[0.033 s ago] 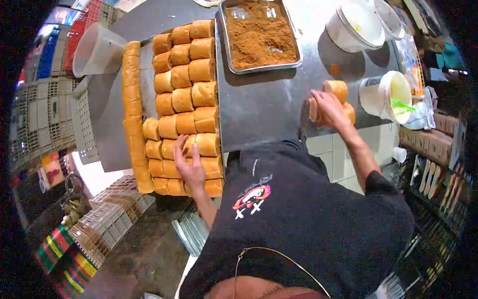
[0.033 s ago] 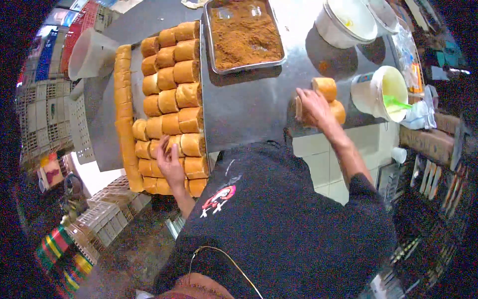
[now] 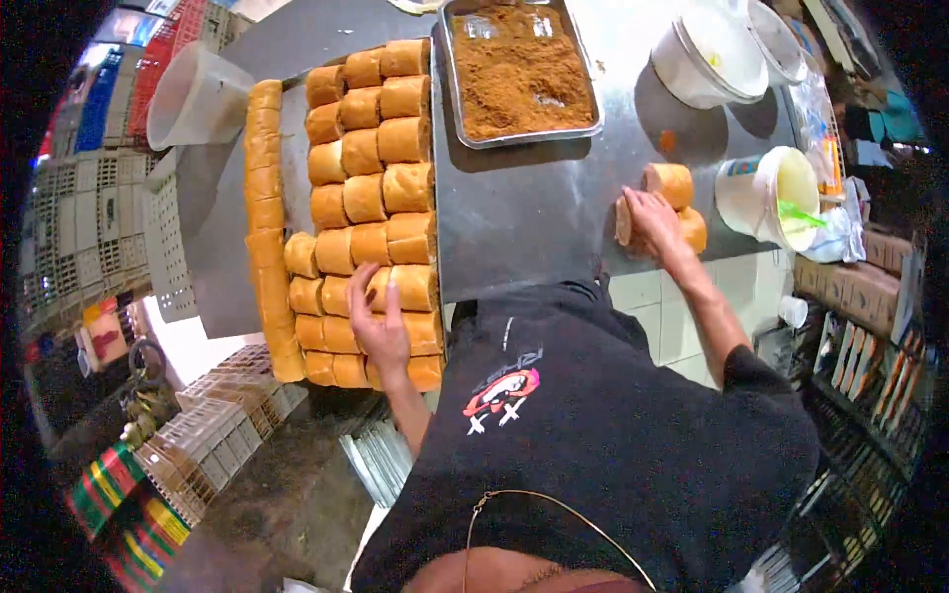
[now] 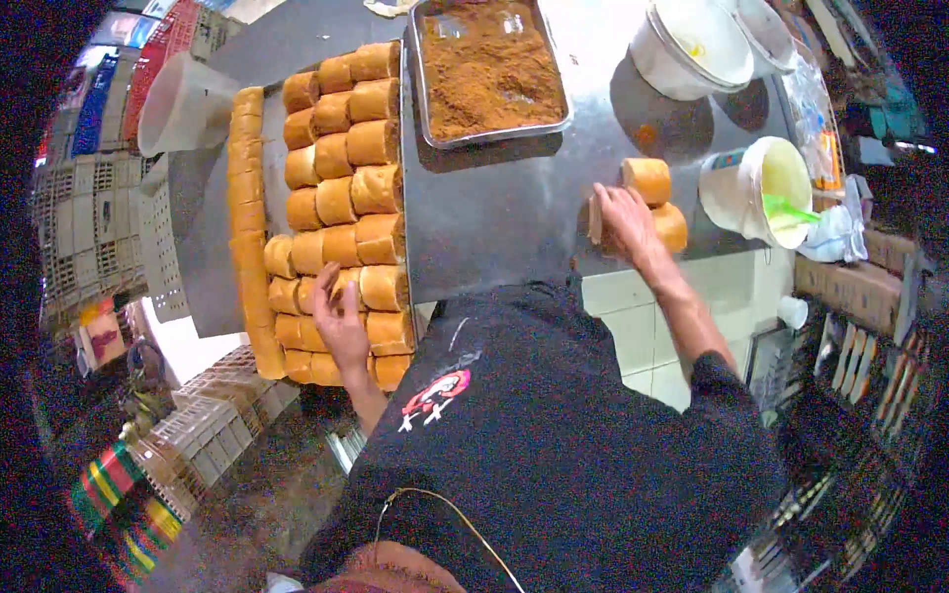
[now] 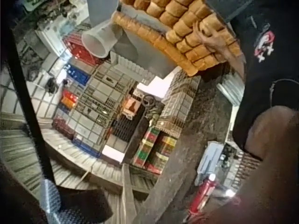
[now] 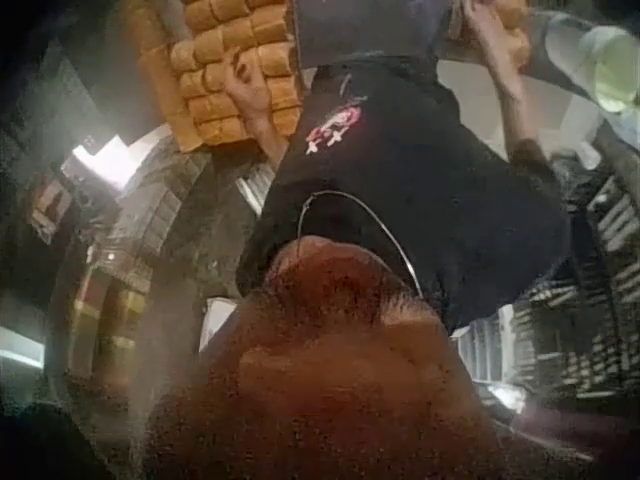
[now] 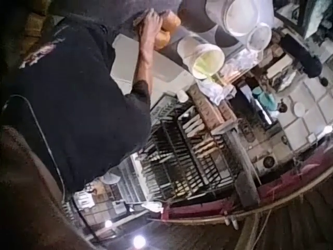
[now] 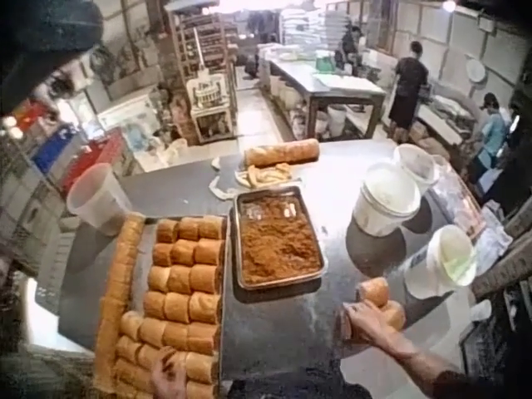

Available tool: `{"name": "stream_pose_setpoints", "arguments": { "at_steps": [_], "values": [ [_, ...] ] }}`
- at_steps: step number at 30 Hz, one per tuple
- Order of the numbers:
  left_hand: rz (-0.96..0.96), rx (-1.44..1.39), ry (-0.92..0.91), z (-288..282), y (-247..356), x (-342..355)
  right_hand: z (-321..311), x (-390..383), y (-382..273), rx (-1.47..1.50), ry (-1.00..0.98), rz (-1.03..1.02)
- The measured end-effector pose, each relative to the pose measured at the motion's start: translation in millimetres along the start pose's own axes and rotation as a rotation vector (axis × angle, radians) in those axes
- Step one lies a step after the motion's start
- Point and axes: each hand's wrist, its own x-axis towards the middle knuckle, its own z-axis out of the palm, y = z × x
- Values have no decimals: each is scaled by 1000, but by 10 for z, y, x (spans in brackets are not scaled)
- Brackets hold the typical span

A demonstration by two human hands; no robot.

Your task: Spreading a white cream sauce onto bread rolls and then dipping them in a tray of meat floss to coat them.

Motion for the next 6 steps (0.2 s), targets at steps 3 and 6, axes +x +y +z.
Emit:
{"name": "stream_pose_setpoints", "arguments": {
  "at_steps": [3, 6],
  "values": [
    [33, 45, -18, 102, 234, 43, 143, 22, -55, 93, 94, 58],
    [55, 104, -54, 83, 348, 40, -245, 302, -60, 448, -20, 69]
  ]
}}
